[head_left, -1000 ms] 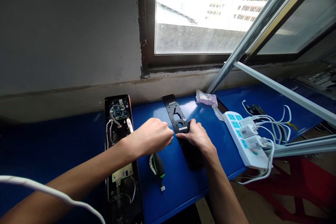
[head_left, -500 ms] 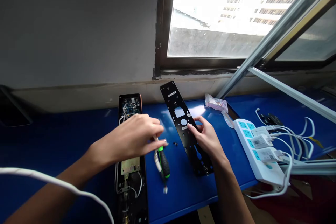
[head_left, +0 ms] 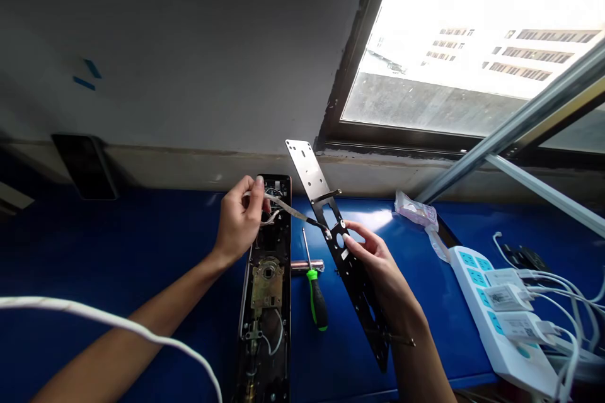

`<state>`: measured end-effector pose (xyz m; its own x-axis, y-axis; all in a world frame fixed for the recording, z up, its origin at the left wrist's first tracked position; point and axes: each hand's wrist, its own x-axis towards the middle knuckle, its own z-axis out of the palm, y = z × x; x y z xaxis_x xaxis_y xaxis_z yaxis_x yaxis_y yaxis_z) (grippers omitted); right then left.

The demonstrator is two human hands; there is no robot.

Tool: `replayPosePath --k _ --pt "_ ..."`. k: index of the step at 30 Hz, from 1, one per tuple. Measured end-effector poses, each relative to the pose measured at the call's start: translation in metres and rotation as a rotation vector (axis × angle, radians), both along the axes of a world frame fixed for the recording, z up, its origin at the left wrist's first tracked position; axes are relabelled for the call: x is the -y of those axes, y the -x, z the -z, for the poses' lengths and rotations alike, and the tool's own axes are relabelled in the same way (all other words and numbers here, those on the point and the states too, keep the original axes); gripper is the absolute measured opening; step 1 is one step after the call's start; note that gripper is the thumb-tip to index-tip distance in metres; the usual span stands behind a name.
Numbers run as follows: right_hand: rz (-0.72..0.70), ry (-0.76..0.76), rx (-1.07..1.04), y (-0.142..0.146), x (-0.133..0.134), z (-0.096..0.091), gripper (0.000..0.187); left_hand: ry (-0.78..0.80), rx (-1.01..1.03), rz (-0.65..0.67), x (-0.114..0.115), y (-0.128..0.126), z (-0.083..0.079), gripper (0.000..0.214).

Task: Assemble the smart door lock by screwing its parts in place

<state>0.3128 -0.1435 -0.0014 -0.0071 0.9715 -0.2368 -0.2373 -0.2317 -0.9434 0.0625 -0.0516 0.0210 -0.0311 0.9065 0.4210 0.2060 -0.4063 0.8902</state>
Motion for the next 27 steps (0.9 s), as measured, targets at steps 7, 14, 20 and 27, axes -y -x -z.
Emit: replayPosePath --k 7,14,20,27 --pt "0.036 0.010 -0.044 0.009 0.004 -0.010 0.049 0.114 0.114 0.052 0.004 0.007 0.009 0.045" --pt "-0.059 0.015 -0.001 0.023 0.007 -0.005 0.046 0.149 0.249 0.084 -0.002 0.004 0.013 0.049" --pt "-0.060 -0.007 -0.010 0.031 0.008 -0.006 0.047 0.111 0.285 0.080 -0.006 0.005 0.013 0.051" --pt "-0.052 0.012 0.017 0.028 0.012 0.000 0.049 0.144 0.273 0.100 -0.002 0.003 0.011 0.053"
